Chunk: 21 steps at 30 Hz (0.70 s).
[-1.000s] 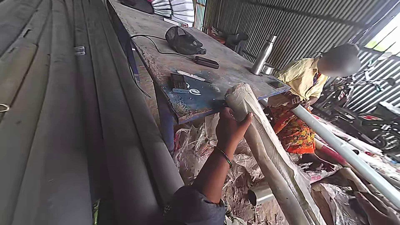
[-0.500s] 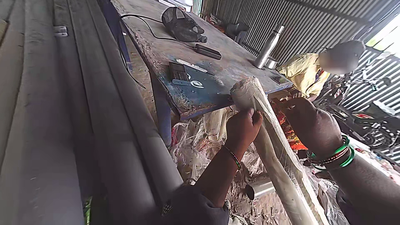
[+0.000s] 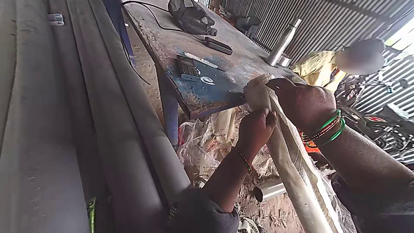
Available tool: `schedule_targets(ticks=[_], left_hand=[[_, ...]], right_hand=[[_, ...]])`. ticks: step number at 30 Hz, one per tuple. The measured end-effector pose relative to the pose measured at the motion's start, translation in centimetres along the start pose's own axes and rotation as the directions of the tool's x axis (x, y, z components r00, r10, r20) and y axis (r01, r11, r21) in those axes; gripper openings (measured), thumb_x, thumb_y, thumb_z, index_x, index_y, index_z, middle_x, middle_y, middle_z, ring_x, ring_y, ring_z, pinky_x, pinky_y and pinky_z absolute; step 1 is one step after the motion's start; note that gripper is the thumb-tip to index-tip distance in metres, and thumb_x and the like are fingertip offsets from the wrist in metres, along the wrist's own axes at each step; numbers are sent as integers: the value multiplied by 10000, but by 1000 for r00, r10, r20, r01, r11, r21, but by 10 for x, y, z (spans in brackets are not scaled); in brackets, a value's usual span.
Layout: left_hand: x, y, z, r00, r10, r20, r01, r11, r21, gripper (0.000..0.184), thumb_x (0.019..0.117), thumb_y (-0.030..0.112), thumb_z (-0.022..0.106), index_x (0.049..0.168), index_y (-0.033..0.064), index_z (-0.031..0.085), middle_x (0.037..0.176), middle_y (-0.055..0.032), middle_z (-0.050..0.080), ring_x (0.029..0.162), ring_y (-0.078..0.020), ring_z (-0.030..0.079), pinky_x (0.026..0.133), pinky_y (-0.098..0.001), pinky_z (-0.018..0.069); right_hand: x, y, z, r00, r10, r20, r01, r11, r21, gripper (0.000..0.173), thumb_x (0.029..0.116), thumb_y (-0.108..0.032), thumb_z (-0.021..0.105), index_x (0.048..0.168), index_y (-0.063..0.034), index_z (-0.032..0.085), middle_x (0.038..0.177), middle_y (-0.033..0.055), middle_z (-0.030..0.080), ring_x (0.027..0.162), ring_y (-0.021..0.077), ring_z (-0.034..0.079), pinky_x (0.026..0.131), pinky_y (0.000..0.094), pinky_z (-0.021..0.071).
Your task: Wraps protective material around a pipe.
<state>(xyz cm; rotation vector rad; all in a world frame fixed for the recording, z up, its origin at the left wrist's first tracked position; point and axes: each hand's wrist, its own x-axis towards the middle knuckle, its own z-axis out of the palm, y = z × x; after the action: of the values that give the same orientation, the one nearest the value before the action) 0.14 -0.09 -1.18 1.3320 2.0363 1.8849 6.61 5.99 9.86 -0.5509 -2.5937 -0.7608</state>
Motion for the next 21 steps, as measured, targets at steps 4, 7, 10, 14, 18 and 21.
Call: schedule_targets(ticks=[4, 7, 10, 14, 18, 21], left_hand=[[0, 0, 0, 1000, -3, -4, 3, 1000, -20, 311, 1029, 213, 598, 789, 15, 612, 667, -81, 551, 622, -206, 562, 587, -397, 454], [0, -1, 0, 1000, 1, -3, -1, 999, -36, 294, 1023, 205, 606, 800, 14, 624, 674, -85, 565, 630, -210, 575, 593, -406, 460], [0, -2, 1, 1000, 7, -10, -7, 999, -41, 297, 1018, 208, 611, 780, 31, 607, 657, -69, 545, 610, -197, 556, 571, -392, 442], [0, -3, 1, 1000, 0, 5, 1, 999, -54, 281, 1016, 209, 619, 798, 32, 621, 656, -66, 550, 605, -195, 558, 569, -392, 445], [0, -3, 0, 1000, -3, 20, 4, 998, -56, 281, 1021, 204, 612, 804, 25, 619, 656, -75, 553, 605, -206, 566, 564, -400, 452], [0, -2, -1, 999, -19, 41, 21, 998, -57, 279, 1027, 212, 606, 818, 27, 616, 664, -82, 557, 614, -217, 575, 565, -412, 456]], right_hand=[[4, -6, 1, 1000, -21, -22, 21, 999, -25, 303, 1051, -123, 486, 1253, -156, 709, 815, 231, 706, 714, 475, 698, 530, 594, 473], [7, -7, 2, 998, -44, -40, 42, 997, -63, 307, 1049, -111, 481, 1242, -150, 717, 798, 226, 701, 697, 467, 695, 518, 581, 467], [9, -8, 1, 998, -55, -21, 53, 996, -78, 321, 1040, -89, 476, 1234, -150, 724, 787, 224, 694, 692, 466, 690, 520, 584, 463], [8, -13, -7, 998, -43, 52, 47, 995, -91, 313, 1044, -97, 474, 1223, -136, 727, 787, 237, 691, 723, 488, 691, 538, 599, 463], [6, -17, -14, 991, -20, 130, 36, 991, -125, 308, 1053, -99, 461, 1226, -126, 715, 767, 246, 675, 725, 499, 684, 537, 607, 455], [6, -17, -19, 979, 12, 204, 16, 991, -134, 312, 1075, -126, 444, 1246, -142, 705, 800, 260, 688, 763, 519, 688, 562, 634, 461]])
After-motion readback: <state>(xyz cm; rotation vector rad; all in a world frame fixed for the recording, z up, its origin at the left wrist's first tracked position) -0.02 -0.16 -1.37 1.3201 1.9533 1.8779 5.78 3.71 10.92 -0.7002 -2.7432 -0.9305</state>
